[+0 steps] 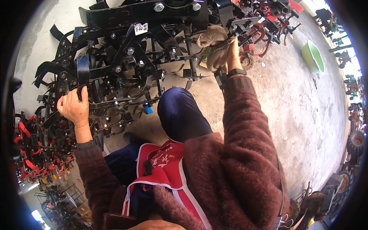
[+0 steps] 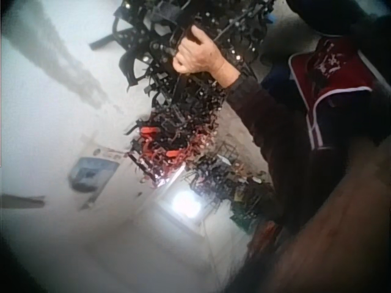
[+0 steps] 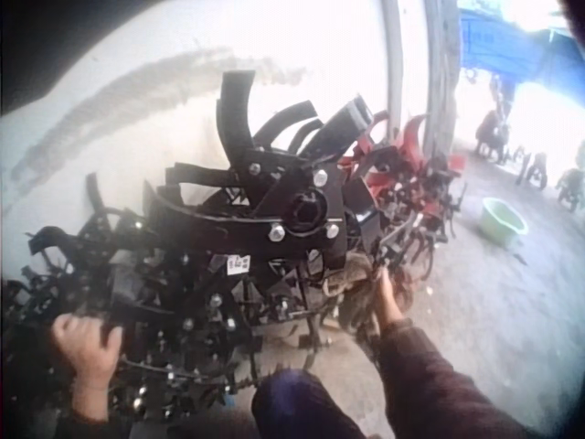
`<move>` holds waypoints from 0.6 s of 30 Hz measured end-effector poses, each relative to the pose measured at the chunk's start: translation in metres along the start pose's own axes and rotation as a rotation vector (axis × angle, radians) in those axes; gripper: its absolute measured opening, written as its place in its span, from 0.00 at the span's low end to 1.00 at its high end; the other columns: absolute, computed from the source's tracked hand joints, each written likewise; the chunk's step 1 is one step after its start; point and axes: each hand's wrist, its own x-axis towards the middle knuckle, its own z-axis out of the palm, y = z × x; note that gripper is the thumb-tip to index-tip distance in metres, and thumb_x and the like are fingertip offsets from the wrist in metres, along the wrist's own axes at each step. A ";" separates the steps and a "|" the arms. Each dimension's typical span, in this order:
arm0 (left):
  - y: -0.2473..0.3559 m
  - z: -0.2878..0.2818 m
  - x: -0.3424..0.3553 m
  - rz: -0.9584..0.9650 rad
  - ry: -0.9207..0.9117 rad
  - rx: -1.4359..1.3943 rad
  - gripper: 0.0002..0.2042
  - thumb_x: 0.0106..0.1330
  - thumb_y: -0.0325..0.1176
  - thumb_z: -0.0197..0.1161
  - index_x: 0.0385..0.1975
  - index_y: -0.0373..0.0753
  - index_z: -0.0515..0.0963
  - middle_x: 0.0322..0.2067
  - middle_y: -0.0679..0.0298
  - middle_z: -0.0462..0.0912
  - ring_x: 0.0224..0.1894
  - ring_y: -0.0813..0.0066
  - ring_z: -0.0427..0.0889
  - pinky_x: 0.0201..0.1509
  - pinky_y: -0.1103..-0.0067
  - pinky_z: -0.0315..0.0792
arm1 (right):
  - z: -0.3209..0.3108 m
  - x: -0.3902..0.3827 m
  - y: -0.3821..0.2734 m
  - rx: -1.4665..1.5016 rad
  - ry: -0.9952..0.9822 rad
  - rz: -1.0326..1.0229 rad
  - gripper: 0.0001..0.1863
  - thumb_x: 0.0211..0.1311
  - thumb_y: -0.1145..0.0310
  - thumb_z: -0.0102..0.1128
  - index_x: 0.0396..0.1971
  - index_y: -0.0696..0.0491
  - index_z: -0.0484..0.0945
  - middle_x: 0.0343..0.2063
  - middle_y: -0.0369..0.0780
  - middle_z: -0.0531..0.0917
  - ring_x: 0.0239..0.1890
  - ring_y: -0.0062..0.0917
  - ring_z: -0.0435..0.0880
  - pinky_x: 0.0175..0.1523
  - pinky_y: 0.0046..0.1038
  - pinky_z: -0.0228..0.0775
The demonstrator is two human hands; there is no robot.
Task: The person sits on the floor and wipes black metal parts with a cloth. They handle the parts one at a time, wiping different sections and occasionally turning them over to reach other areas.
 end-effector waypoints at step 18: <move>-0.002 0.001 -0.002 0.007 0.034 0.009 0.15 0.60 0.51 0.67 0.25 0.46 0.78 0.23 0.76 0.79 0.29 0.76 0.76 0.51 0.74 0.65 | -0.013 -0.030 0.047 0.243 0.094 0.130 0.27 0.69 0.46 0.46 0.51 0.54 0.77 0.45 0.42 0.84 0.44 0.36 0.83 0.54 0.40 0.75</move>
